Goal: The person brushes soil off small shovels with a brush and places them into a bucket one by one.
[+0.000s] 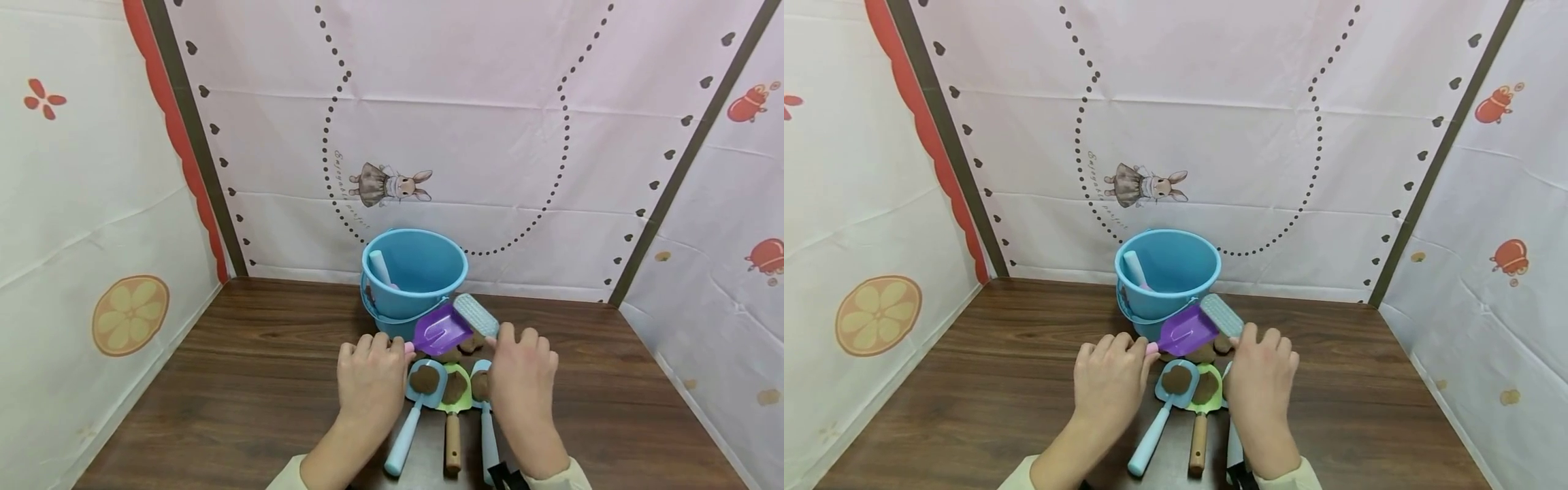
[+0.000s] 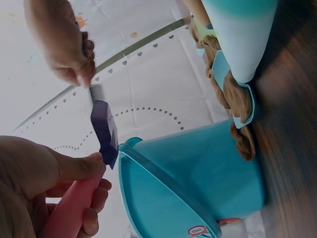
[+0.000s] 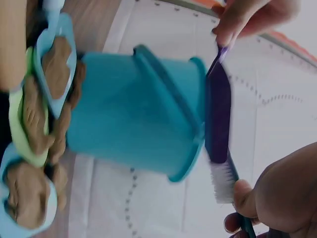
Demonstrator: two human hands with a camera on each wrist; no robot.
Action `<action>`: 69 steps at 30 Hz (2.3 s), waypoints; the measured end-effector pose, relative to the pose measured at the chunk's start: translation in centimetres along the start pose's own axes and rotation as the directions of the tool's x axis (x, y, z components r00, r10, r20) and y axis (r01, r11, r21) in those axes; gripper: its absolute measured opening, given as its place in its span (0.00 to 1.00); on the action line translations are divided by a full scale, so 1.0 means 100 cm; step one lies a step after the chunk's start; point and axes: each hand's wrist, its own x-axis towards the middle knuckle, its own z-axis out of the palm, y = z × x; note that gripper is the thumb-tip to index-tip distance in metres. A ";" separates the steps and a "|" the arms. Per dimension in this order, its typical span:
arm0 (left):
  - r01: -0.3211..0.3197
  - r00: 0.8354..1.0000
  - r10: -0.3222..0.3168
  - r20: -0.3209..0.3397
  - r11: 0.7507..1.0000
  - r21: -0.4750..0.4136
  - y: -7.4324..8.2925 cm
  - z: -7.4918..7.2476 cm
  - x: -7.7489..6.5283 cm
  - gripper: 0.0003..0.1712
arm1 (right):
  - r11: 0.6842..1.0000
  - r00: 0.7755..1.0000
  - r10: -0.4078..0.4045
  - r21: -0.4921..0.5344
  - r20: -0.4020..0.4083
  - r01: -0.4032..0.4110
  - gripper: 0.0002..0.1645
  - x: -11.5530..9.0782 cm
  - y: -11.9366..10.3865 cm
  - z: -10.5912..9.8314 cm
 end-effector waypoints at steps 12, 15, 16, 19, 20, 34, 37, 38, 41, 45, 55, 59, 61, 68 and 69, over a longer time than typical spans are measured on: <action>-0.014 0.998 0.014 -0.062 1.000 -0.004 -0.002 -0.001 0.000 0.17 | 0.993 0.992 -0.105 0.065 0.066 0.101 0.17 -0.015 -0.028 0.002; -0.017 0.998 0.016 -0.063 1.000 -0.014 -0.002 -0.003 0.000 0.17 | 0.998 0.998 -0.030 0.054 0.063 0.026 0.16 -0.005 -0.010 0.000; -0.017 0.998 0.016 -0.060 1.000 -0.018 -0.002 -0.003 0.000 0.17 | 0.999 0.998 -0.012 0.041 0.054 0.009 0.17 -0.003 -0.004 0.000; -0.012 0.998 0.011 -0.054 1.000 -0.029 -0.002 -0.005 0.000 0.16 | 1.000 1.000 0.014 0.018 0.020 -0.014 0.18 0.002 0.011 0.000; -0.010 0.999 0.008 -0.052 0.999 -0.033 -0.002 -0.005 0.000 0.16 | 1.000 1.000 0.011 0.017 0.007 -0.011 0.19 0.002 0.014 -0.001; 0.013 1.000 -0.014 -0.025 0.999 -0.047 -0.003 -0.005 0.000 0.17 | 0.999 0.999 -0.039 0.020 -0.013 0.039 0.19 0.004 0.010 -0.007; 0.012 1.000 -0.013 -0.022 0.999 -0.046 -0.003 -0.005 0.000 0.17 | 0.999 0.999 -0.042 0.026 -0.019 0.043 0.19 0.004 0.010 -0.007; 0.011 1.000 -0.012 -0.021 0.999 -0.045 -0.003 -0.005 0.000 0.17 | 0.999 0.999 -0.043 0.028 -0.021 0.044 0.19 0.003 0.011 -0.007; 0.012 1.000 -0.012 -0.017 0.999 -0.046 -0.003 -0.004 0.000 0.17 | 0.998 0.999 -0.043 0.034 -0.022 0.044 0.19 0.004 0.011 -0.006; 0.013 1.000 -0.014 -0.005 0.999 -0.053 -0.003 -0.004 0.000 0.17 | 0.999 0.999 -0.035 0.041 -0.009 0.036 0.19 0.004 0.011 -0.006; 0.150 0.964 -0.084 0.253 0.956 -0.254 -0.015 -0.002 0.005 0.17 | 0.997 0.998 -0.020 0.078 -0.064 0.025 0.18 0.005 0.014 -0.015; 0.345 0.881 -0.150 0.449 0.852 -0.393 -0.024 0.003 0.008 0.16 | 0.996 0.995 -0.015 0.086 -0.094 0.023 0.18 0.006 0.015 -0.017; 0.438 0.833 -0.147 0.534 0.765 -0.472 -0.029 0.006 0.010 0.17 | 0.996 0.995 -0.014 0.092 -0.095 0.022 0.18 0.006 0.016 -0.018; 0.758 0.617 0.135 0.776 0.164 -0.631 -0.044 0.018 0.014 0.24 | 0.993 0.993 -0.028 0.111 -0.113 0.041 0.19 0.007 0.014 -0.020; 0.798 0.580 0.192 0.791 0.063 -0.600 -0.045 0.020 0.014 0.23 | 0.992 0.992 -0.032 0.114 -0.118 0.046 0.19 0.007 0.014 -0.021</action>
